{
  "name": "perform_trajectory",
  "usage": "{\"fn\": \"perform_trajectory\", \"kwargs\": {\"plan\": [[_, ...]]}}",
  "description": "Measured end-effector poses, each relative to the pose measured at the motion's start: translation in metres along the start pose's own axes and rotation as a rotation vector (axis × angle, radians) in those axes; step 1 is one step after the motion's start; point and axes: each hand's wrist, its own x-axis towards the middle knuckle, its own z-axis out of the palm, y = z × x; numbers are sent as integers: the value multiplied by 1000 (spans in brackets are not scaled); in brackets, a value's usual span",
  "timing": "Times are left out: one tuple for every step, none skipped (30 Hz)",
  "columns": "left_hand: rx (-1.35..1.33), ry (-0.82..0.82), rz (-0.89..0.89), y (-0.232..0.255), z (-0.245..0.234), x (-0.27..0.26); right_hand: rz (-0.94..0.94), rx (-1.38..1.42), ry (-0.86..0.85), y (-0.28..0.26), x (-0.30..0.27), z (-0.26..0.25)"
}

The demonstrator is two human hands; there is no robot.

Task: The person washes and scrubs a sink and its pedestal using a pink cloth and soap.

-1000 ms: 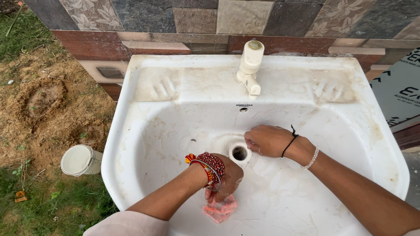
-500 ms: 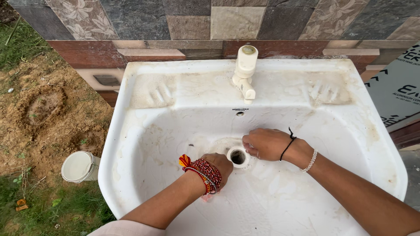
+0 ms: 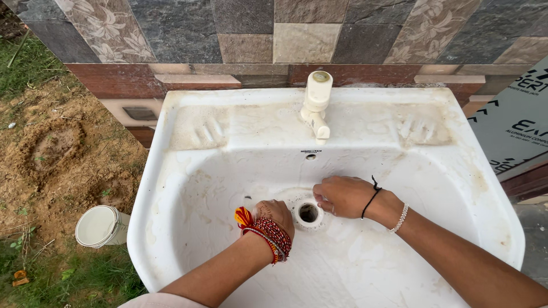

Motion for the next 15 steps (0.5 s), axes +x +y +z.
{"fn": "perform_trajectory", "kwargs": {"plan": [[-24,7,57,10,2,-2,-13,-6,9,1,1,0],[11,-70,208,26,1,-2,-28,-13,13,3,2,0],[-57,-15,411,34,3,-6,-43,-19,18,4,2,1],[-207,-18,577,38,4,-9,-40,-18,15,4,2,2],[-483,-31,744,43,5,-11,-37,-16,13,5,2,2],[-767,-40,902,47,7,-12,-37,-16,9,4,2,1],[-651,3,829,49,9,-11,-31,-19,6,3,3,1],[-535,43,755,48,10,-8,-23,-20,2,2,2,0],[-419,84,681,46,11,-3,-15,-22,-1,1,2,-2],[-310,67,461,39,9,4,-8,-10,-9,1,1,-4],[-199,51,241,30,8,8,0,2,-17,1,1,-6],[-80,45,30,19,9,8,5,12,-30,0,0,-7],[57,83,-65,5,5,10,11,26,-29,0,-3,-7],[-39,80,-161,-11,0,11,11,38,-25,-1,-3,-10],[-135,75,-255,-21,-4,11,11,50,-22,-2,-4,-12]]}}
